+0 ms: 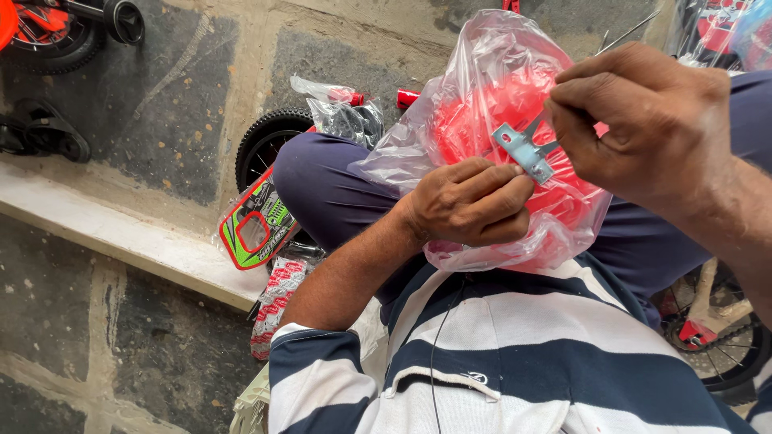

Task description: The person sits on the floor and uses pliers to manipulate a red plastic bicycle part. They then use scissors to cut open a plastic bag containing a red basket and other components. The person removes a metal bracket from the bag and continues to handle the basket and parts.

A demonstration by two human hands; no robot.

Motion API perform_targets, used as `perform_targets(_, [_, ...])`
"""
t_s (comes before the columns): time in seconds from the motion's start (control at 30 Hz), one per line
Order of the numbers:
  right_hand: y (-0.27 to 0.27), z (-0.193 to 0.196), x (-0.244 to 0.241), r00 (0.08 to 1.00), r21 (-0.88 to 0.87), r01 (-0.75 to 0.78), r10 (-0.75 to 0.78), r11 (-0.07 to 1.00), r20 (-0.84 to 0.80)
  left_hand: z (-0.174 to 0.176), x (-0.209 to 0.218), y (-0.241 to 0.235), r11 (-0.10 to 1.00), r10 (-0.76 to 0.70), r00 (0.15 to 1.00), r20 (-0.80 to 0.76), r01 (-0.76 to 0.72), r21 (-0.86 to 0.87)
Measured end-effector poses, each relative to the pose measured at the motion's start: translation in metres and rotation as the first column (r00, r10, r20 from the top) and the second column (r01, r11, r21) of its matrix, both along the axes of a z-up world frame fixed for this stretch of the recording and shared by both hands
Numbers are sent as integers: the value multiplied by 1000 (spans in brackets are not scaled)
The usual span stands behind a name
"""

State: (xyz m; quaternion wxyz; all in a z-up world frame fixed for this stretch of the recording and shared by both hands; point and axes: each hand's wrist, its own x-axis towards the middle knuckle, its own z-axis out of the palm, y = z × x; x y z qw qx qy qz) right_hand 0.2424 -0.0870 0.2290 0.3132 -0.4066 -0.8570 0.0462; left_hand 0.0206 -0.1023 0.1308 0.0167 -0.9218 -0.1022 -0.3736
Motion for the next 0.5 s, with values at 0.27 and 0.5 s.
perform_targets(0.27, [2,-4,-9,999,-12,-14,14,1000,-47,-1,1,-2,992,125,992,8,-125,6])
perform_targets(0.5, [24,-39,-6,994,-137,-78,66,987,-90,-16,-33,30,967,242,969,53,-236,-98])
